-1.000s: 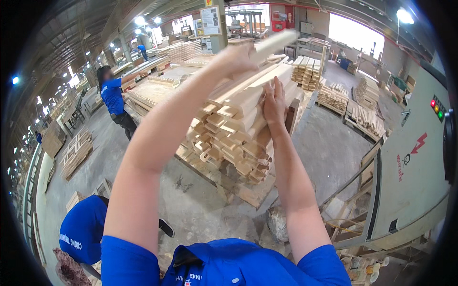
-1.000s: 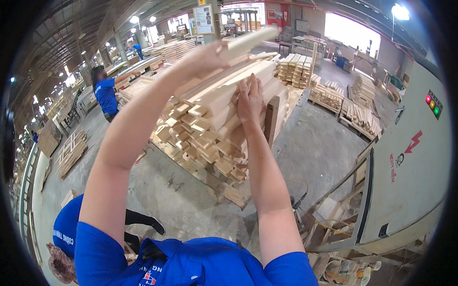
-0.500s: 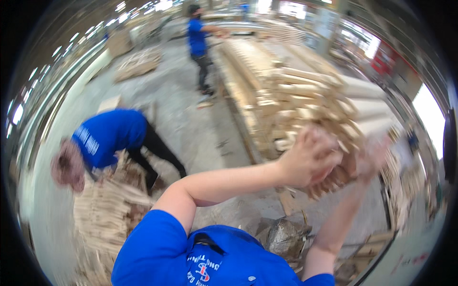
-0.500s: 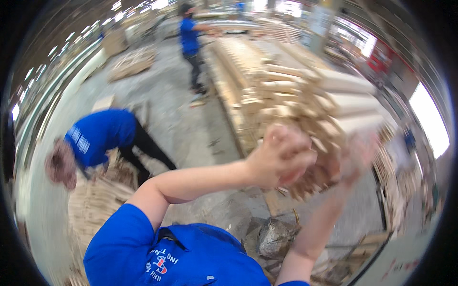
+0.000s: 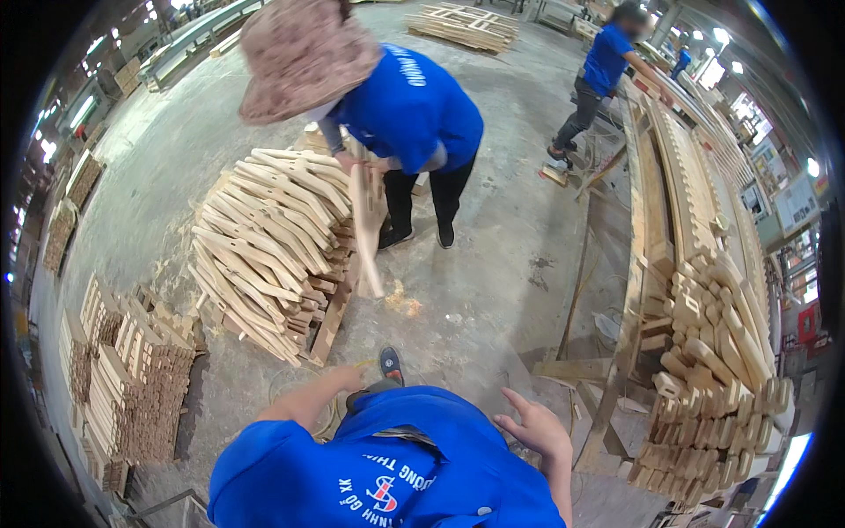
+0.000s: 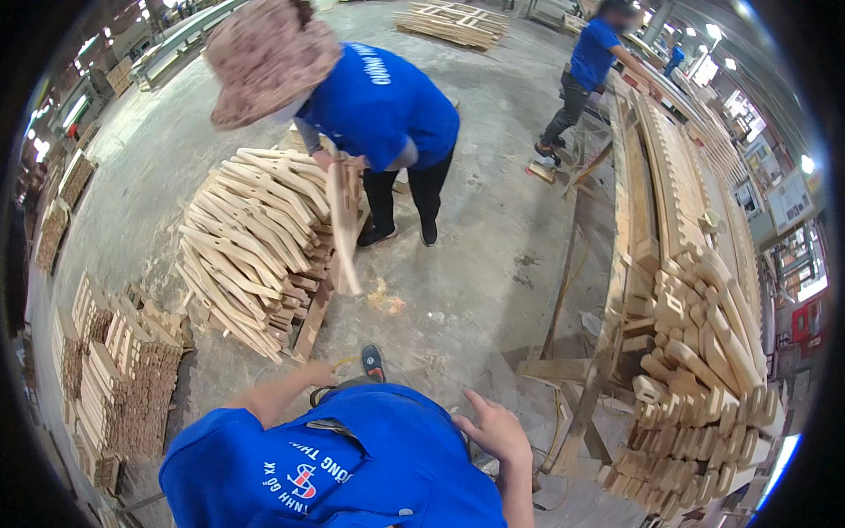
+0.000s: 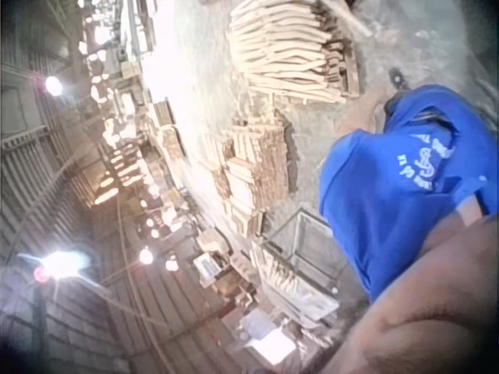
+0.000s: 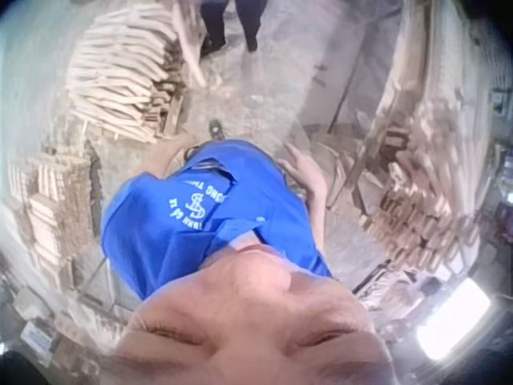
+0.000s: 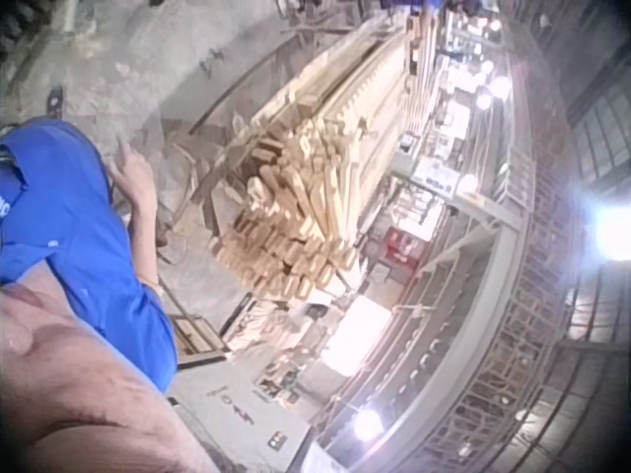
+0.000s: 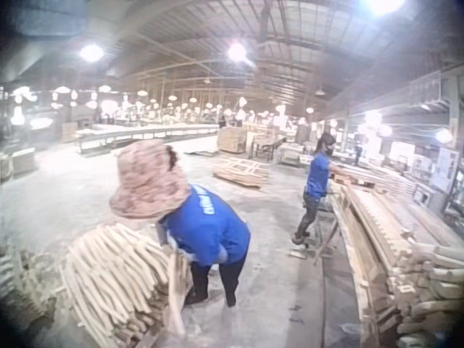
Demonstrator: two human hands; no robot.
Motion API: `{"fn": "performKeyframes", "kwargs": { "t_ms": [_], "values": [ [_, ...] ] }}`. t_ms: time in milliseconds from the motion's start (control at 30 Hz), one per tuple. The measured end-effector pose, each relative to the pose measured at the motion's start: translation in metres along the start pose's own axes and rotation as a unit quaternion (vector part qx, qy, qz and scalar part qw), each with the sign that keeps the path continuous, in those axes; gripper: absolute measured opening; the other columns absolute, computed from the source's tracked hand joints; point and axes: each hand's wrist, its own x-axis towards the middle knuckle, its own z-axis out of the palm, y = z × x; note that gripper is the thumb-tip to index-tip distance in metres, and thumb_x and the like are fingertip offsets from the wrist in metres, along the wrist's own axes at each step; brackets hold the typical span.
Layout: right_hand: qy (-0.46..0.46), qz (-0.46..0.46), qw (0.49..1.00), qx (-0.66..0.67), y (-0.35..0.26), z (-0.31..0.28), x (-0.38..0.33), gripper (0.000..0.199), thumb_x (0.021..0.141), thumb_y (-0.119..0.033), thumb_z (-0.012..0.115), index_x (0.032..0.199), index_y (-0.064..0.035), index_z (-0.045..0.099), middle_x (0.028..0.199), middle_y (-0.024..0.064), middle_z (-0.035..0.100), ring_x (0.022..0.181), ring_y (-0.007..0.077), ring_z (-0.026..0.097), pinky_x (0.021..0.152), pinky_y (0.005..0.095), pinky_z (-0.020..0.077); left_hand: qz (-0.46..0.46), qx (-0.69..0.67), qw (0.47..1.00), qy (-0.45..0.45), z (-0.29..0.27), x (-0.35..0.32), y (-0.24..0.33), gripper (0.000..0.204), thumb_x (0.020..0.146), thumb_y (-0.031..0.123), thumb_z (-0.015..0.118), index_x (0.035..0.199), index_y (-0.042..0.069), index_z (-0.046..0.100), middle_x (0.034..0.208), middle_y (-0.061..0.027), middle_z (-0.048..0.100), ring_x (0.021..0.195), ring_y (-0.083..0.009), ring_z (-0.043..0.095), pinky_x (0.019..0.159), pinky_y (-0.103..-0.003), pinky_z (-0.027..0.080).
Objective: The person picks up wooden chair legs from a pile, carries them to a workbench, and applies glue to the slots using a small stick. They then place the glued legs onto the bench and continue the process with additional pieces.
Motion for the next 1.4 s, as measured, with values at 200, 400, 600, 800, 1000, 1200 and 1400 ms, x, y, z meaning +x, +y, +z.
{"fn": "performKeyframes", "kwargs": {
  "t_ms": [200, 400, 600, 800, 1000, 1200, 1400],
  "values": [
    [0.003, -0.117, 0.990, -0.084, -0.083, -0.012, 0.101, 0.054, 0.086, -0.040, 0.057, 0.131, -0.0112, 0.047, 0.130, 0.0151, 0.051, 0.118, 0.0349, 0.049, 0.098, 0.0449, 0.0394, -0.109, -0.144, 0.983, 0.013, 0.013, -0.010, -0.077, 0.044, 0.080, 0.037, 0.056, 0.108, 0.003, 0.065, 0.109, -0.0217, 0.063, 0.100, -0.0360, 0.061, 0.088, -0.042, 0.047],
    [-0.058, -0.254, 0.955, -0.142, -0.158, 0.001, 0.163, 0.052, 0.089, -0.038, 0.055, 0.131, -0.0089, 0.046, 0.129, 0.0156, 0.051, 0.116, 0.0367, 0.050, 0.097, 0.0453, 0.0404, -0.055, -0.405, 0.886, 0.217, -0.041, 0.005, -0.092, 0.044, 0.084, 0.030, 0.057, 0.116, 0.001, 0.058, 0.111, -0.0188, 0.064, 0.101, -0.0299, 0.062, 0.087, -0.037, 0.048],
    [-0.145, -0.292, 0.934, -0.144, -0.186, 0.016, 0.186, 0.052, 0.091, -0.041, 0.050, 0.132, -0.0084, 0.045, 0.123, 0.0166, 0.054, 0.112, 0.0375, 0.053, 0.095, 0.0460, 0.0413, -0.048, -0.487, 0.824, 0.285, -0.051, -0.006, -0.100, 0.032, 0.085, 0.027, 0.057, 0.102, 0.000, 0.061, 0.085, -0.0137, 0.066, 0.082, -0.0234, 0.063, 0.073, -0.035, 0.049],
    [-0.137, -0.263, 0.940, -0.170, -0.182, 0.010, 0.196, 0.052, 0.091, -0.040, 0.051, 0.132, -0.0087, 0.045, 0.125, 0.0165, 0.054, 0.111, 0.0376, 0.053, 0.095, 0.0448, 0.0419, -0.091, -0.390, 0.905, 0.142, 0.000, -0.016, -0.124, 0.030, 0.085, 0.029, 0.058, 0.094, 0.000, 0.063, 0.077, -0.0123, 0.064, 0.069, -0.0223, 0.062, 0.065, -0.036, 0.049],
    [-0.097, -0.289, 0.947, -0.106, -0.160, 0.029, 0.209, 0.047, 0.087, -0.036, 0.055, 0.123, -0.0064, 0.050, 0.106, 0.0200, 0.060, 0.098, 0.0391, 0.059, 0.083, 0.0471, 0.0477, -0.112, -0.333, 0.927, 0.129, 0.009, 0.000, -0.138, 0.031, 0.084, 0.030, 0.059, 0.095, 0.001, 0.064, 0.077, -0.0127, 0.065, 0.069, -0.0229, 0.062, 0.065, -0.036, 0.049],
    [-0.143, -0.260, 0.948, -0.113, -0.164, 0.013, 0.221, 0.052, 0.088, -0.036, 0.056, 0.130, -0.0061, 0.047, 0.111, 0.0194, 0.059, 0.102, 0.0381, 0.058, 0.084, 0.0455, 0.0469, -0.111, -0.365, 0.912, 0.149, -0.021, 0.016, -0.136, 0.031, 0.084, 0.030, 0.059, 0.095, 0.002, 0.065, 0.077, -0.0130, 0.065, 0.068, -0.0235, 0.063, 0.066, -0.037, 0.050],
    [-0.124, -0.222, 0.964, -0.075, -0.140, -0.002, 0.241, 0.052, 0.088, -0.034, 0.056, 0.132, -0.0088, 0.046, 0.114, 0.0189, 0.058, 0.104, 0.0378, 0.057, 0.085, 0.0453, 0.0468, -0.095, -0.435, 0.881, 0.157, -0.080, 0.041, -0.117, 0.032, 0.083, 0.031, 0.059, 0.095, 0.002, 0.066, 0.078, -0.0134, 0.065, 0.067, -0.0240, 0.064, 0.066, -0.038, 0.051]
  ]
}}
